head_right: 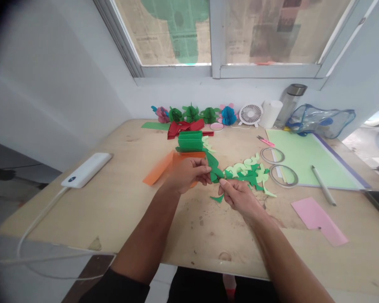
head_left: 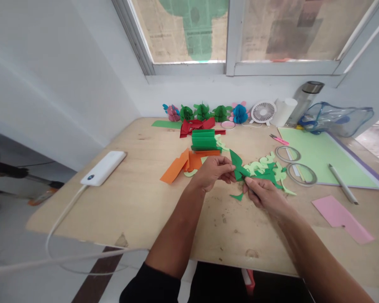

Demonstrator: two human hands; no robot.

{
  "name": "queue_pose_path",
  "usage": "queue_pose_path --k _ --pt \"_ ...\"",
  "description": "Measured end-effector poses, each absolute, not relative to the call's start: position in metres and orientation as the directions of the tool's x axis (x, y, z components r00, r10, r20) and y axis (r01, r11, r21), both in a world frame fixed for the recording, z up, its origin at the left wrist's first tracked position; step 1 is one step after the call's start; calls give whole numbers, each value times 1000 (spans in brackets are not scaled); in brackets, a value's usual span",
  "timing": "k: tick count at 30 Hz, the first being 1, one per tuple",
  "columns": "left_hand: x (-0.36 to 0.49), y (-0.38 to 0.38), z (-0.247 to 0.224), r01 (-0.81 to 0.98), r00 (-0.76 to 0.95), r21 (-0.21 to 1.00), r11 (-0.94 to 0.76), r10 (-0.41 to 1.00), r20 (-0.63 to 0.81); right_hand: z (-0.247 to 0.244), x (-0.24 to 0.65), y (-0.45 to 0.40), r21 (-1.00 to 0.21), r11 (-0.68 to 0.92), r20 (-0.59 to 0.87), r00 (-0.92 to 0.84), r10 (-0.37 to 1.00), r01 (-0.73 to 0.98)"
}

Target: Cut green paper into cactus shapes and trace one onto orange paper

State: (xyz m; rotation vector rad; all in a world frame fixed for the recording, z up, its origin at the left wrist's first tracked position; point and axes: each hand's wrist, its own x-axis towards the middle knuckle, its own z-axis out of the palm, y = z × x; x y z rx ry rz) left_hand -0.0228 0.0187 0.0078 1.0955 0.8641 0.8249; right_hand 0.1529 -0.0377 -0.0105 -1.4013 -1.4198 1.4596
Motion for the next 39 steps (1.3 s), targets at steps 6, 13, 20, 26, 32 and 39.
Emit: queue_pose_path --k 6,13,20,26,32,39 --pt "-25 15 12 -98 432 969 227 887 -164 -11 154 -37 -951 -168 -224 -204 953 258" --pt "-29 14 13 -72 437 974 216 884 -164 -11 153 -38 -941 -107 -184 -217 959 321" --pt "-28 13 15 -42 468 974 221 866 -176 -10 153 -37 -937 -109 -190 -223 956 331" --pt "-27 14 12 -39 470 976 215 866 -172 -8 153 -36 -927 -149 -237 -231 943 344" --pt "-28 15 11 -44 485 976 215 858 -167 -6 153 -37 -927 -151 -243 -243 939 343" --pt "-29 14 12 -54 489 974 221 856 -167 -7 154 -37 -932 -142 -232 -248 941 333"
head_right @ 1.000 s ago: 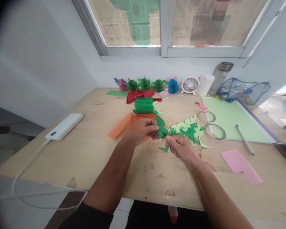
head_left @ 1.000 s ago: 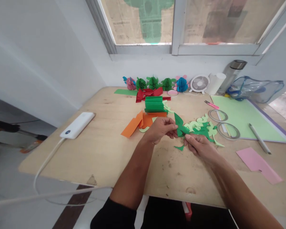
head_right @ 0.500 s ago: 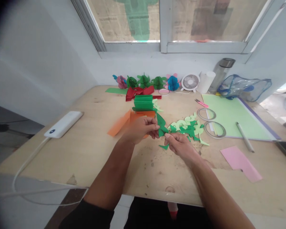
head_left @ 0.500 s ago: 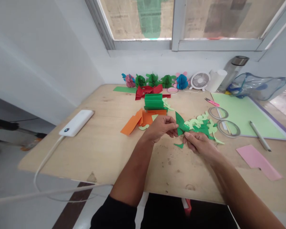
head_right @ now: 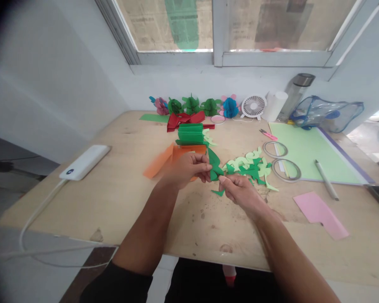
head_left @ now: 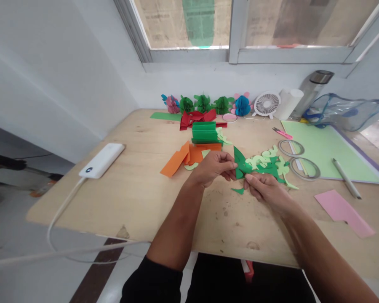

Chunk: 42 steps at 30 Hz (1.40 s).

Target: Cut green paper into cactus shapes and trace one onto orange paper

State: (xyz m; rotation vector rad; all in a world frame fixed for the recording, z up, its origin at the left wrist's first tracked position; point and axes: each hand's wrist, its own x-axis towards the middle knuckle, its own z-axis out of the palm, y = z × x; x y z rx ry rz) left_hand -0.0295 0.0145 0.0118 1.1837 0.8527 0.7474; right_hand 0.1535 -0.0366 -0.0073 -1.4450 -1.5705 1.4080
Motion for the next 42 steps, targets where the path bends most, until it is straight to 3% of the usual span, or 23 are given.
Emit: queue_pose_path --k 42 --pt "-38 15 11 -7 610 980 201 777 -155 -9 164 -40 -946 -94 -206 -352 913 312"
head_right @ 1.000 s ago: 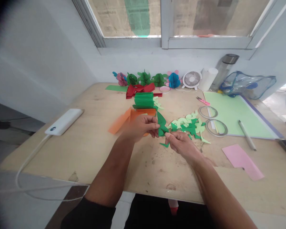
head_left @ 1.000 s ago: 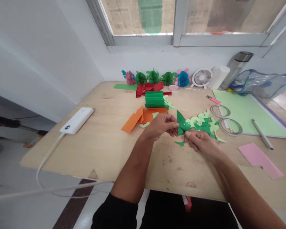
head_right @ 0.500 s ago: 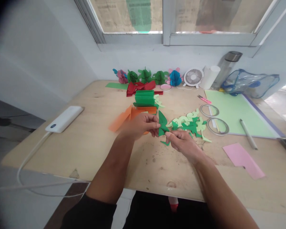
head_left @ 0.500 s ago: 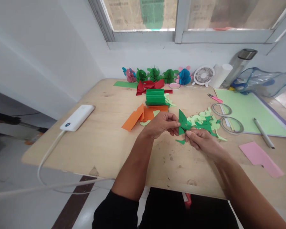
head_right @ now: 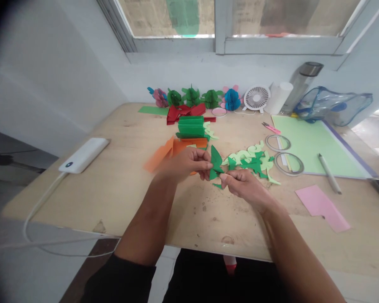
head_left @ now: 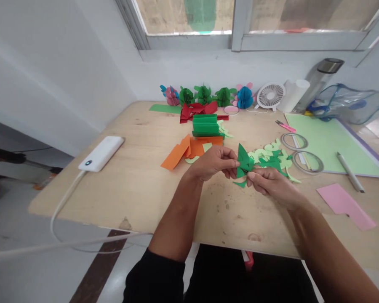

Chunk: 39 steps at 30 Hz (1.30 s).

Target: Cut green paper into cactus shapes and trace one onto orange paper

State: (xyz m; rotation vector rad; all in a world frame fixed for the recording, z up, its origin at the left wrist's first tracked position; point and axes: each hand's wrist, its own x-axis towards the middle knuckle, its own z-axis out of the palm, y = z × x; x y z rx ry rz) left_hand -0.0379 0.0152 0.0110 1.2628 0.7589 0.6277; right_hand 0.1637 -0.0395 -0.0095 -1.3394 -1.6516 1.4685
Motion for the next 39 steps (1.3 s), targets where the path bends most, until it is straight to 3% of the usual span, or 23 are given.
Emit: queue_pose_path --k 39 --pt "-41 15 8 28 679 989 144 724 -124 -10 169 -37 -895 32 -158 -383 910 446"
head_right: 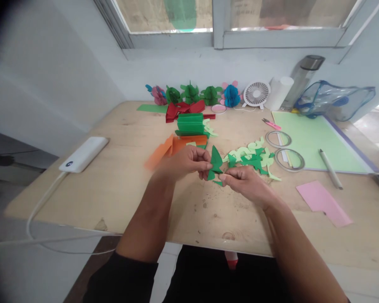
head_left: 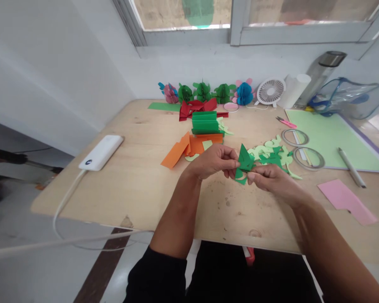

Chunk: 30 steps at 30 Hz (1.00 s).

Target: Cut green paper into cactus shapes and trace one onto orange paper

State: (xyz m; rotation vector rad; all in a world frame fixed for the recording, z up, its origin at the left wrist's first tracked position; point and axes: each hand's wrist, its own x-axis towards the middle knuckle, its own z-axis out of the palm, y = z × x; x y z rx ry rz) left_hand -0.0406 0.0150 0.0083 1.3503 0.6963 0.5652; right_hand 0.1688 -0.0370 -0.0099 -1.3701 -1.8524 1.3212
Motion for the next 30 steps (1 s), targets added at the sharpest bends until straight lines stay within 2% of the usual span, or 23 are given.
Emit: queue_pose_path --k 12,24,30 --pt "-40 13 11 52 666 987 150 732 -146 -7 165 -37 -883 20 -178 -373 911 469" --pt "-39 13 10 48 659 984 170 735 -159 -16 169 -35 -889 50 -139 -370 919 456" --pt "-38 13 9 -3 533 987 158 836 -132 -6 176 -37 -908 2 -170 -371 913 420"
